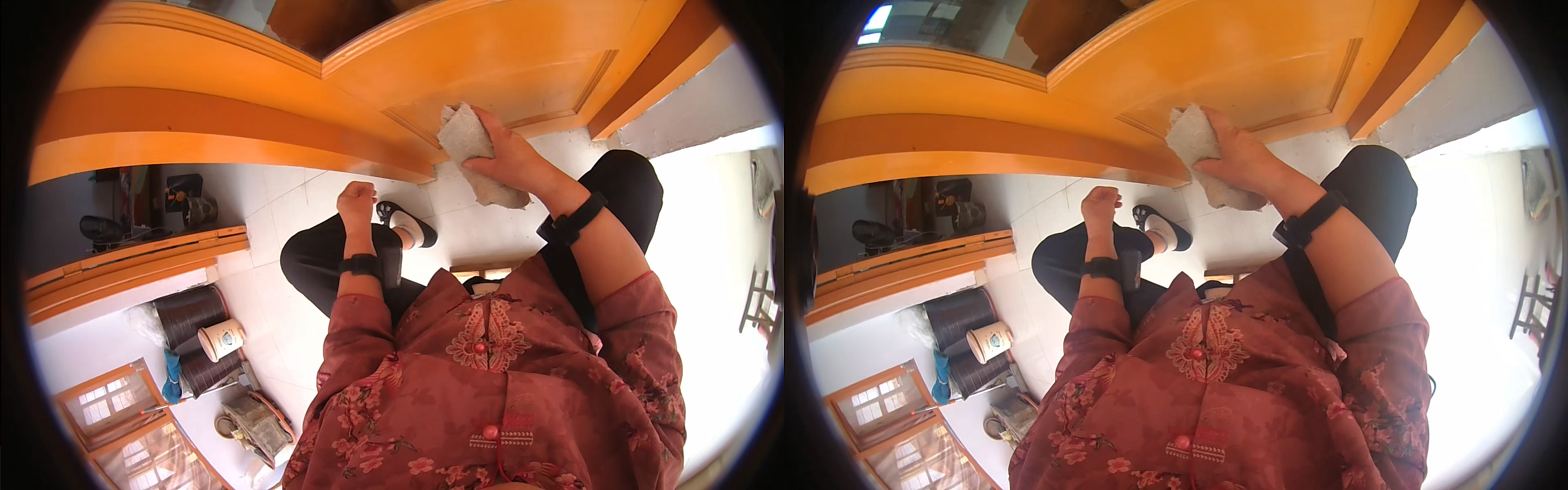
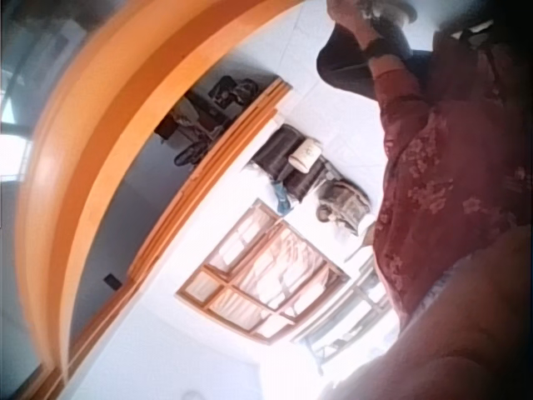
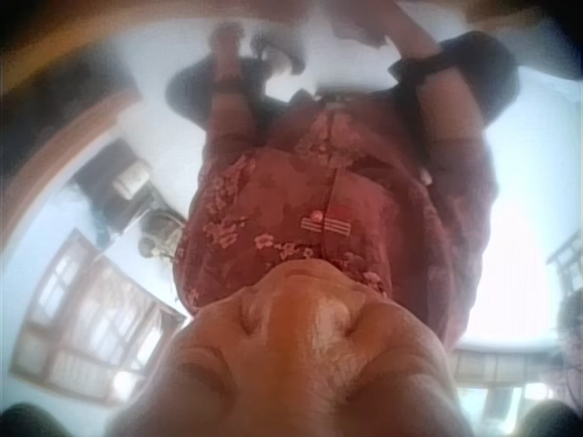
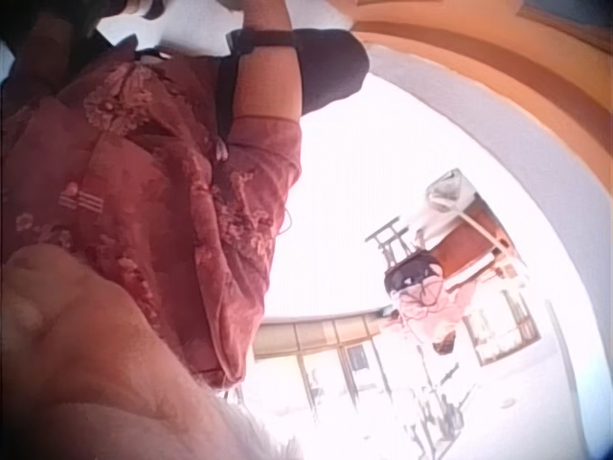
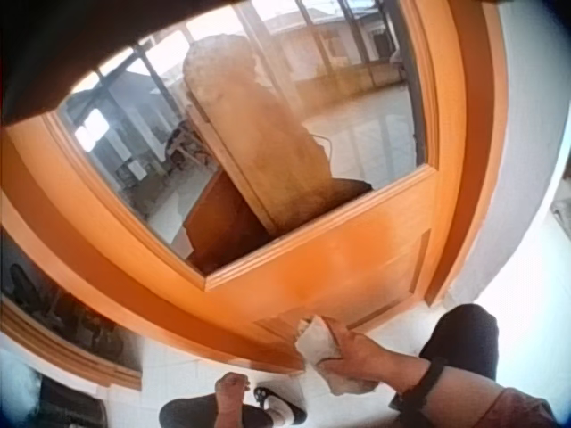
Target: The person wipes the surface of a wooden door with a cloth, moving methodically across the panels and edges. They occasionally adjust the cloth and reposition their hands to reach different areas of the door.
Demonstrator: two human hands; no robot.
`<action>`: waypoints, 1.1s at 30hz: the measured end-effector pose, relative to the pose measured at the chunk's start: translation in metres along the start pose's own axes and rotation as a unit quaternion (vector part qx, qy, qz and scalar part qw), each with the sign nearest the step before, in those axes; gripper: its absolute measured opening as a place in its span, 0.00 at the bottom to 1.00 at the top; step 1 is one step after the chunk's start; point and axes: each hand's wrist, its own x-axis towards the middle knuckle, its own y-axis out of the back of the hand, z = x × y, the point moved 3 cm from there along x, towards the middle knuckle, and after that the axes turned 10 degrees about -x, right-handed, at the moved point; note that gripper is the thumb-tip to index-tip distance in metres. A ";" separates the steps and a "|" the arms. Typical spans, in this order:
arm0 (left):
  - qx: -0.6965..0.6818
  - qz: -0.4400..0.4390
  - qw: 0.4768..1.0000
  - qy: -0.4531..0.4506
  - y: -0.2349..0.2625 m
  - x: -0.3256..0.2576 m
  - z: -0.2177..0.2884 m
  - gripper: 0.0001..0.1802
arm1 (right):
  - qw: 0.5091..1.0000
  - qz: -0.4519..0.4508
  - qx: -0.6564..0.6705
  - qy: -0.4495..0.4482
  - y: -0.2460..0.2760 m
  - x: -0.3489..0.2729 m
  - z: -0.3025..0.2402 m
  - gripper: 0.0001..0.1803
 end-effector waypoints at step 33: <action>-0.126 -0.360 0.923 0.058 -0.101 -0.076 0.059 0.23 | 0.997 0.010 0.060 0.048 0.004 0.000 -0.005 0.49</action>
